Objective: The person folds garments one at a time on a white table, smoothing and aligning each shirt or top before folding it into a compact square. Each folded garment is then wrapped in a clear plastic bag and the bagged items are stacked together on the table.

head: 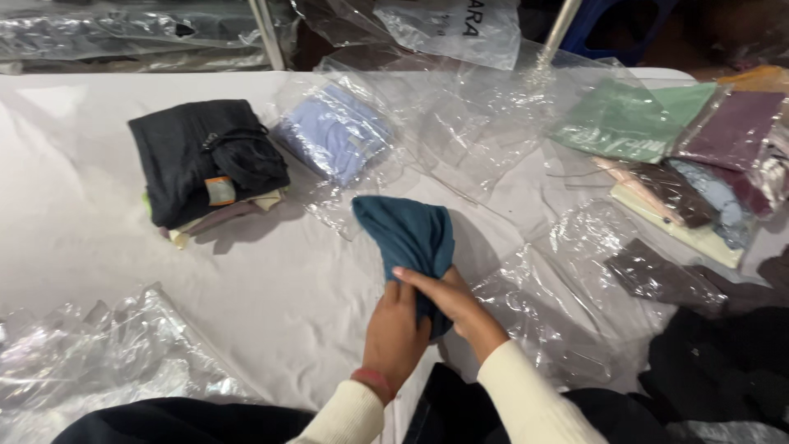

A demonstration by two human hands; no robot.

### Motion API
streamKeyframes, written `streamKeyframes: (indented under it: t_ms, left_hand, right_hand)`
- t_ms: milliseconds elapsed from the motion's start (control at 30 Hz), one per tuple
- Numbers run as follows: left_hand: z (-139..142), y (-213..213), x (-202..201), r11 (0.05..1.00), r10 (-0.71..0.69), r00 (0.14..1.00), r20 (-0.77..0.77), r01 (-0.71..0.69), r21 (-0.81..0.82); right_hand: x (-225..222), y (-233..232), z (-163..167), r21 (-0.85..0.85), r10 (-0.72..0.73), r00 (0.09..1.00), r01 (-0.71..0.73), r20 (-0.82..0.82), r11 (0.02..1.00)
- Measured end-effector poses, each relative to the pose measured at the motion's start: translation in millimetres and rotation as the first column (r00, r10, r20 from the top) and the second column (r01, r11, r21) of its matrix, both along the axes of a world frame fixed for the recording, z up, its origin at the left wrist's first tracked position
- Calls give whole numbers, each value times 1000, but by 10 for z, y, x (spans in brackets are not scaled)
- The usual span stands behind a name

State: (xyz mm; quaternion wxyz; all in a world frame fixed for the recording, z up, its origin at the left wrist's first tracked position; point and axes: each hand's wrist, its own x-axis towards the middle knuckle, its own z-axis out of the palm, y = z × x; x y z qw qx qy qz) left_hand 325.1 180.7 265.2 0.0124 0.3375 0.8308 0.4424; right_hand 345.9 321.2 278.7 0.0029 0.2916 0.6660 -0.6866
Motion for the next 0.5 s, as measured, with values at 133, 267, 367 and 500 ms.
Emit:
streamKeyframes:
  t_ms: [133, 267, 367, 500]
  left_hand:
    - [167, -42, 210, 958, -156, 943, 295, 71, 278]
    - [-82, 163, 296, 727, 3, 603, 798, -549, 413]
    - [-572, 502, 440, 953, 88, 104, 991, -297, -54]
    - [-1408, 1068, 535, 973, -130, 132, 983, -173, 152]
  right_hand:
    - [145, 291, 83, 0, -111, 989, 111, 100, 994]
    - [372, 650, 315, -71, -317, 941, 326, 118, 943]
    - [582, 963, 657, -161, -234, 972, 233, 18, 959]
    - [829, 1208, 984, -29, -232, 969, 231, -80, 973]
